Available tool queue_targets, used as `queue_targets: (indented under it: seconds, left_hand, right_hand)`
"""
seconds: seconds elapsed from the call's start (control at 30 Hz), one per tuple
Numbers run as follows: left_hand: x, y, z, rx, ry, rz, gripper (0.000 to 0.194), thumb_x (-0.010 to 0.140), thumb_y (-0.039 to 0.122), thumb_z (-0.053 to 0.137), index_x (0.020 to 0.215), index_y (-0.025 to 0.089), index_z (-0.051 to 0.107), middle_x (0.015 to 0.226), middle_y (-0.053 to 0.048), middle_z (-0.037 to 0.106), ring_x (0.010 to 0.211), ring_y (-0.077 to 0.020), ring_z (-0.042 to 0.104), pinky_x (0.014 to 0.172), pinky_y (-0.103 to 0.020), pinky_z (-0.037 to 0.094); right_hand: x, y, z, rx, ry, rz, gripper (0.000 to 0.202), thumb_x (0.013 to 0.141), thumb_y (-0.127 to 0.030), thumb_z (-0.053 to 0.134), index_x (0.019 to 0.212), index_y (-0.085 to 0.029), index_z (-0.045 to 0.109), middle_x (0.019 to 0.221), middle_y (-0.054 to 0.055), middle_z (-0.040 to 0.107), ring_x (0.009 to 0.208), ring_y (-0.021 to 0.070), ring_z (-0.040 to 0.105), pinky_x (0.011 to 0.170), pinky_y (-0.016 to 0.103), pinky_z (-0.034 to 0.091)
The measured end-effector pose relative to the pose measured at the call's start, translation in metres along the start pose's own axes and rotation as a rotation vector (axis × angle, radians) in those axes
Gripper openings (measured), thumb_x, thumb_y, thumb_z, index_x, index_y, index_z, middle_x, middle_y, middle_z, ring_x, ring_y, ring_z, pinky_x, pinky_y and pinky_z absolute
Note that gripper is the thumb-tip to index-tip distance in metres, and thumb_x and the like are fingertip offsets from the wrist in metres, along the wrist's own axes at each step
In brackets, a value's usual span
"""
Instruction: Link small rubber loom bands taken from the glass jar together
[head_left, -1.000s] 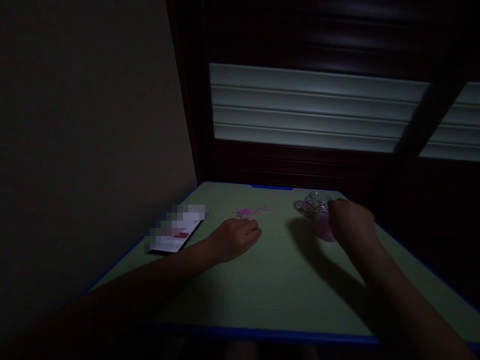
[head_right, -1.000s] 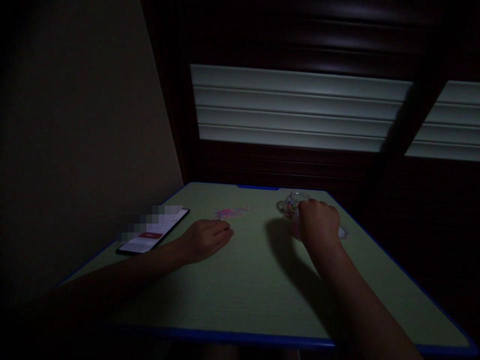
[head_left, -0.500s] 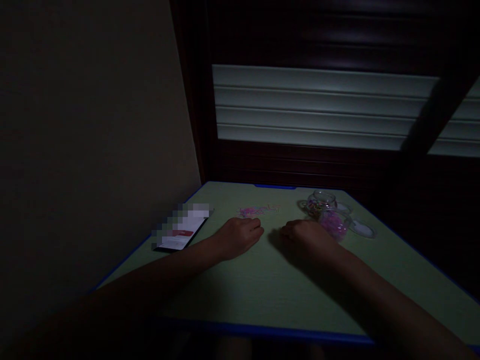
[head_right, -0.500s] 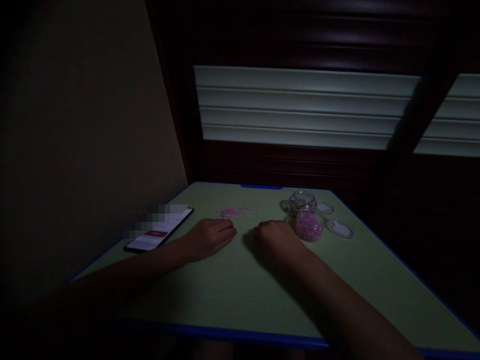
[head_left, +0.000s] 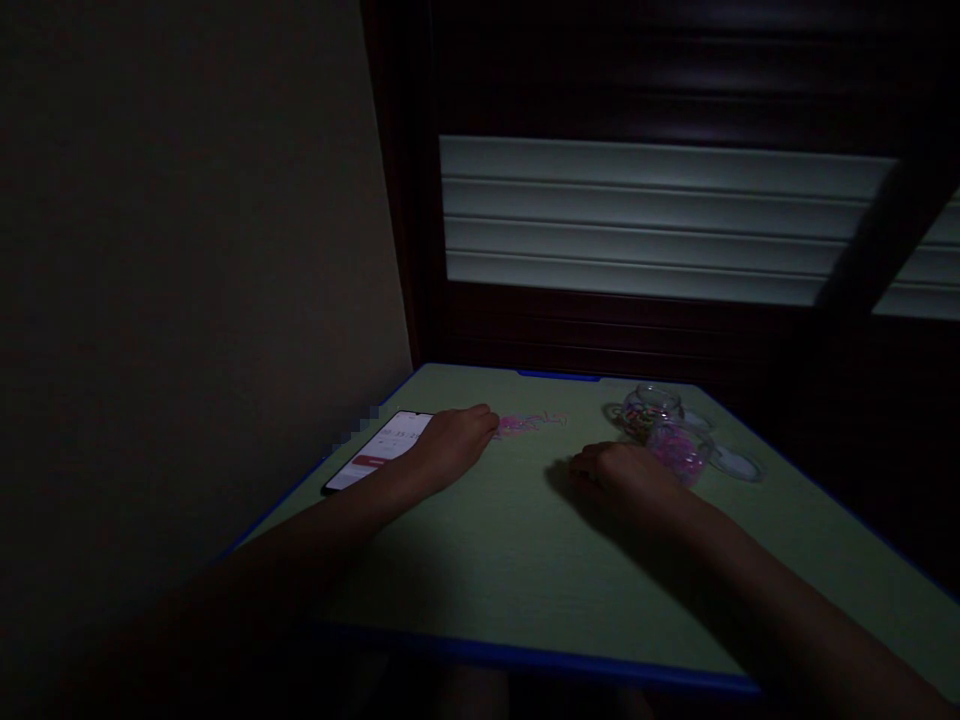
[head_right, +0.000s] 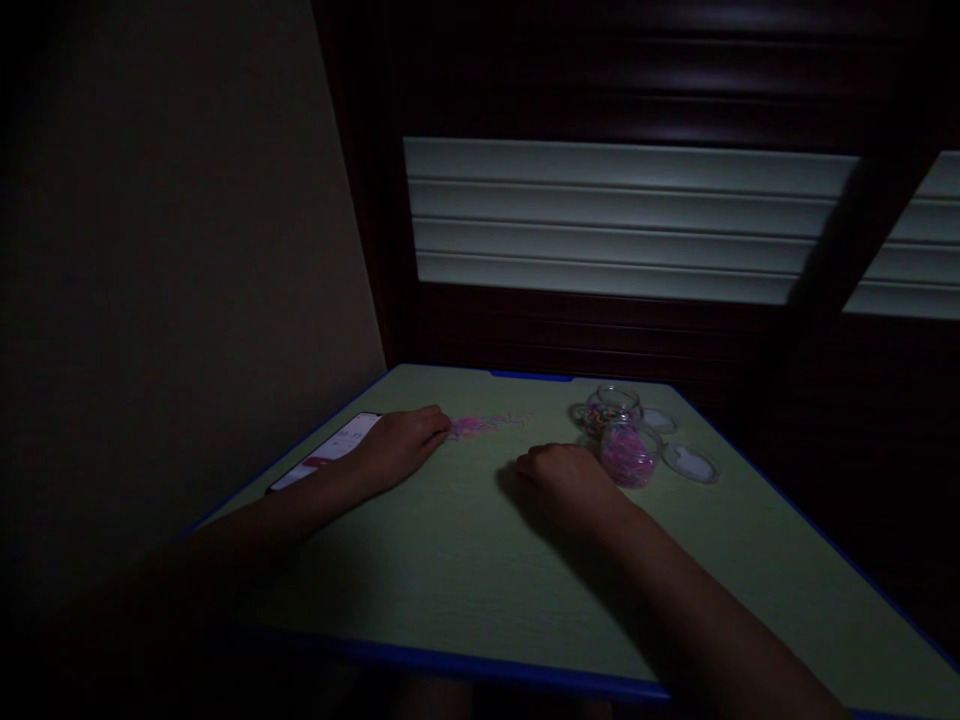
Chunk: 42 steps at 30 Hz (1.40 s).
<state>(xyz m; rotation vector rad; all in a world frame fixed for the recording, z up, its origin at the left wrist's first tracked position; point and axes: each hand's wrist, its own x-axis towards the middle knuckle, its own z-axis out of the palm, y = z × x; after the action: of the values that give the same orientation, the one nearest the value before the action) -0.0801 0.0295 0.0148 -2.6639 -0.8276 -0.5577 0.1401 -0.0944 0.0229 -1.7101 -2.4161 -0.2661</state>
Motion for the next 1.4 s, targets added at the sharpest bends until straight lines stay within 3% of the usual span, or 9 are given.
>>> queue_targets:
  seconds: [0.27,0.57,1.4]
  left_hand:
    - [-0.0018,0.0047,0.0034,0.161,-0.185,-0.115,0.023,0.086,0.017,0.035,0.091,0.016,0.056,0.088,-0.007,0.056,0.074,-0.0168,0.057,0.063,-0.027,0.043]
    - [-0.0017,0.0019,0.0066,0.234,-0.262,-0.146,0.022,0.079,0.007,0.039,0.089,0.014,0.057,0.090,-0.008,0.056,0.078,-0.0183,0.057,0.063,-0.027,0.044]
    - [0.0001,0.0061,0.0087,0.222,-0.236,-0.085,0.022,0.081,0.008,0.040,0.095,0.015,0.055,0.094,-0.007,0.056,0.082,-0.0176,0.056,0.066,-0.027,0.045]
  right_hand:
    - [0.0020,-0.0008,-0.0013,-0.008,-0.038,0.006,0.033,0.088,-0.032,0.032,0.083,-0.020,0.063,0.080,0.006,0.064,0.068,0.0133,0.057,0.057,0.023,0.032]
    - [0.0033,0.0011,0.0062,0.009,-0.007,-0.013,0.031,0.087,-0.030,0.033,0.084,-0.020,0.062,0.078,0.005,0.064,0.065,0.0134,0.056,0.055,0.024,0.030]
    - [0.0025,-0.0036,0.0003,-0.022,-0.043,0.014,0.032,0.087,-0.033,0.033,0.082,-0.020,0.062,0.078,0.005,0.064,0.064,0.0125,0.055,0.054,0.024,0.029]
